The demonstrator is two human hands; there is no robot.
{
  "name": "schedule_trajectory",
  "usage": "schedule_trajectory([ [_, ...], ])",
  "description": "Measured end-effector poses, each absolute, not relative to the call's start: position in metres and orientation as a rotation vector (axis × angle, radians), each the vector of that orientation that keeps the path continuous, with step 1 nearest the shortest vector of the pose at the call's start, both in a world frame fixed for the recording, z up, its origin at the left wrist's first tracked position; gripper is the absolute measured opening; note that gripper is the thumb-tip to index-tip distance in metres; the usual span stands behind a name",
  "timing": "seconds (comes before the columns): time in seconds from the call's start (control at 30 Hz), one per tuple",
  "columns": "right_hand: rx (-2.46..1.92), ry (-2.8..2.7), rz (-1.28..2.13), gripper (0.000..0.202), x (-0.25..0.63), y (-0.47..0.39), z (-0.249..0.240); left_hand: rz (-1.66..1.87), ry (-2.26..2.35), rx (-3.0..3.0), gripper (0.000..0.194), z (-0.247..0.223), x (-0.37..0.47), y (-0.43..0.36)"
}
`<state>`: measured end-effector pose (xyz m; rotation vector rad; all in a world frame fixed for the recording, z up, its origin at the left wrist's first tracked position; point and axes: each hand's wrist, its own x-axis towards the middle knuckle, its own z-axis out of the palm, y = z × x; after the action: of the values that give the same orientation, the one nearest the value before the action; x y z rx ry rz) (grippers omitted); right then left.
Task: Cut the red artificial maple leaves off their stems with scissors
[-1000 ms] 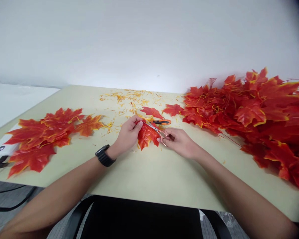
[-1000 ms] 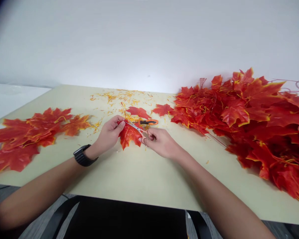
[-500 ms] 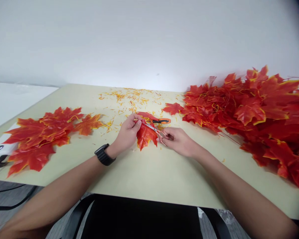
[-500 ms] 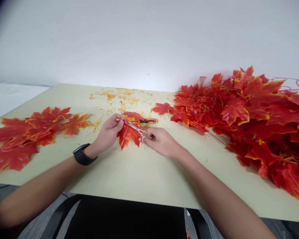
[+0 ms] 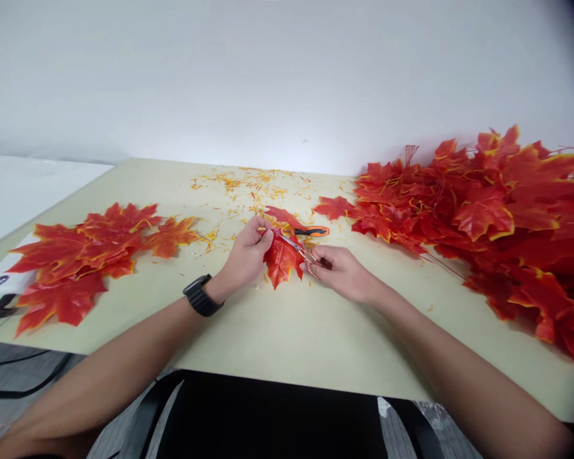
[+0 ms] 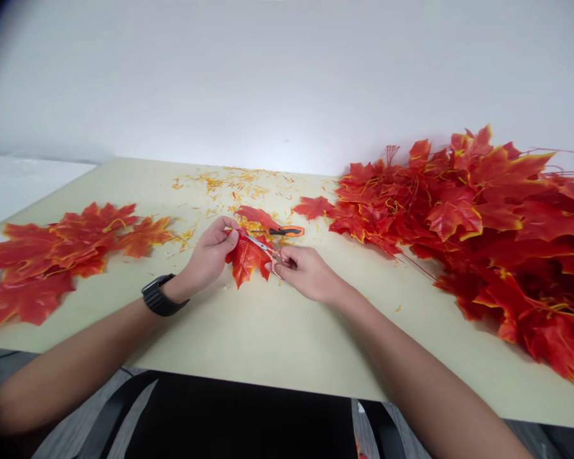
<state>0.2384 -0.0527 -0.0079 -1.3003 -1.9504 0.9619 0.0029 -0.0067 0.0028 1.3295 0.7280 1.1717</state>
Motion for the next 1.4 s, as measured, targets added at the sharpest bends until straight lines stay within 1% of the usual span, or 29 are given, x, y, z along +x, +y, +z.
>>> schedule_trajectory([
  [0.1, -1.298, -1.943, 0.96, 0.034, 0.238, -0.053, -0.011, 1.18, 0.734, 1.33, 0.025, 0.002, 0.004, -0.007],
  [0.47, -1.298, -1.902, 0.979, 0.025, 0.23, -0.058, -0.007, 1.188, 0.763, 1.34, 0.023, 0.001, 0.005, -0.008],
  [0.67, -1.321, -1.878, 0.955, 0.029, 0.228, -0.056, -0.011, 1.194, 0.798, 1.365, 0.026, 0.001, 0.005, -0.008],
  [0.8, -1.344, -1.867, 0.961, 0.027, 0.226, -0.056, -0.011, 1.176, 0.788, 1.362, 0.027, 0.001, 0.004, -0.009],
  [1.2, -1.344, -1.846, 0.97, 0.027, 0.228, -0.057, -0.009, 1.168, 0.812, 1.387, 0.023, 0.002, 0.004, -0.009],
  [1.4, -1.336, -1.841, 0.964, 0.034, 0.229, -0.055, -0.011, 1.143, 0.805, 1.371, 0.026, 0.003, 0.004, -0.009],
])
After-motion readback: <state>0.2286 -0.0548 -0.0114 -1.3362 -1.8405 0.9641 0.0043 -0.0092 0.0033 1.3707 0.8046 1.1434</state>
